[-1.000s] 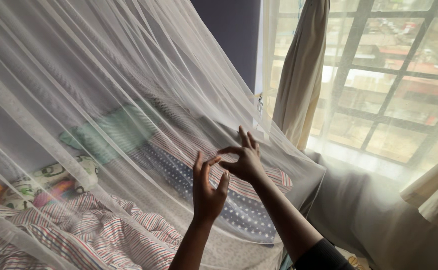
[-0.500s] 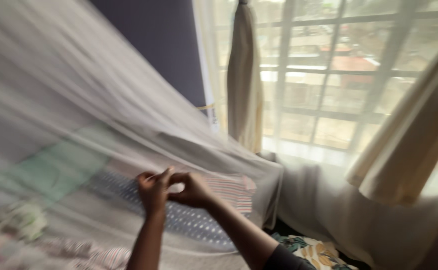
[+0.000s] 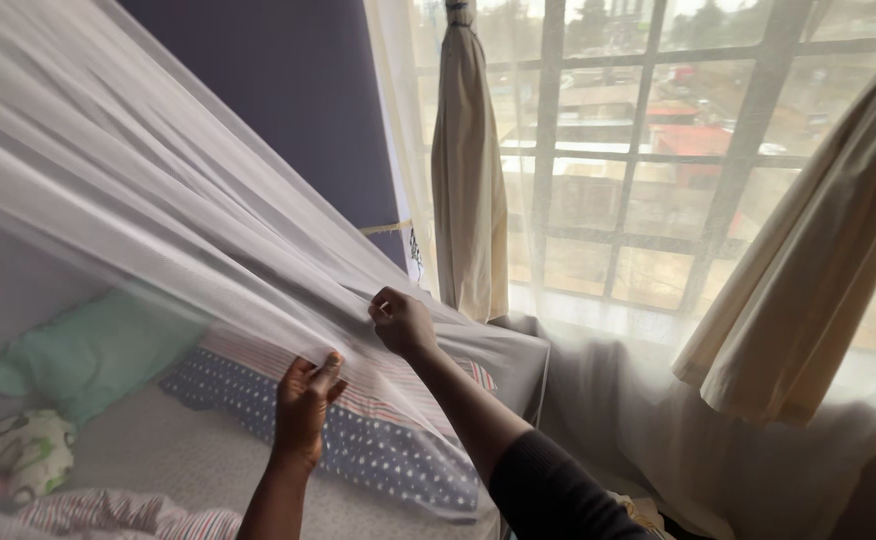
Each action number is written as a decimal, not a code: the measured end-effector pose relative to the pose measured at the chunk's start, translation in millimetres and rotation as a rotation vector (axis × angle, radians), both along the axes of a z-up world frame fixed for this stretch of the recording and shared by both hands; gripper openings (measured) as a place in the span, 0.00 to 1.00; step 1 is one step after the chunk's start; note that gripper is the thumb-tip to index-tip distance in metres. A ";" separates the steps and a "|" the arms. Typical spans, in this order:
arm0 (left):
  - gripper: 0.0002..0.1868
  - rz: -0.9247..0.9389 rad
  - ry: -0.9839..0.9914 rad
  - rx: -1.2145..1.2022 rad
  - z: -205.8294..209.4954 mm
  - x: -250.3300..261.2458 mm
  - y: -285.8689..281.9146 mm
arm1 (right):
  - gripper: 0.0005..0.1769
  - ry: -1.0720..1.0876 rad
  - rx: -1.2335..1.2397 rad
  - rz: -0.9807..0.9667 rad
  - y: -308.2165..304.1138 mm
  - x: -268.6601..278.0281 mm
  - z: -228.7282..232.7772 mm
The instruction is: The person folds items of clothing on a bed, gathers and ties a white mosquito net above the bed area, and adjusts a striped blanket on the mattress.
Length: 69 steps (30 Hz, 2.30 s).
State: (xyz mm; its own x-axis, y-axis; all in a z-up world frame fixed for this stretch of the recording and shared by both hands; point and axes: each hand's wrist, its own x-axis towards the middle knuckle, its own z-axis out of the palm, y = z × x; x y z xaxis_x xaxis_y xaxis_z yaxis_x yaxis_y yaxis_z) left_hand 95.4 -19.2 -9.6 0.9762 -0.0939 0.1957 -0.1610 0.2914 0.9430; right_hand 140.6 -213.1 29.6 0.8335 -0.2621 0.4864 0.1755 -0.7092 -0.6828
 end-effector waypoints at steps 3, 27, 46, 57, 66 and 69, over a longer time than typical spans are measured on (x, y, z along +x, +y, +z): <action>0.14 -0.105 0.009 -0.073 -19.7 -3.8 -5.1 | 0.06 0.009 0.338 0.237 14.9 -3.4 -30.8; 0.16 0.448 -0.332 0.342 -38.6 -67.6 -48.3 | 0.27 -0.121 -0.100 0.094 -26.0 -110.0 -82.5; 0.16 0.120 -0.661 0.377 -48.7 -90.2 98.8 | 0.13 -0.195 0.300 -0.051 97.4 -206.4 2.4; 0.14 0.101 -0.502 0.173 -72.1 -105.1 105.8 | 0.29 -0.400 0.306 0.705 275.0 -253.6 49.7; 0.14 0.294 -0.246 -0.069 -36.0 -85.6 203.1 | 0.17 -0.172 0.691 0.497 242.9 -147.0 -21.8; 0.15 0.231 -0.136 -0.039 -45.8 -93.7 216.8 | 0.19 -0.002 0.293 0.511 252.4 -153.8 -44.3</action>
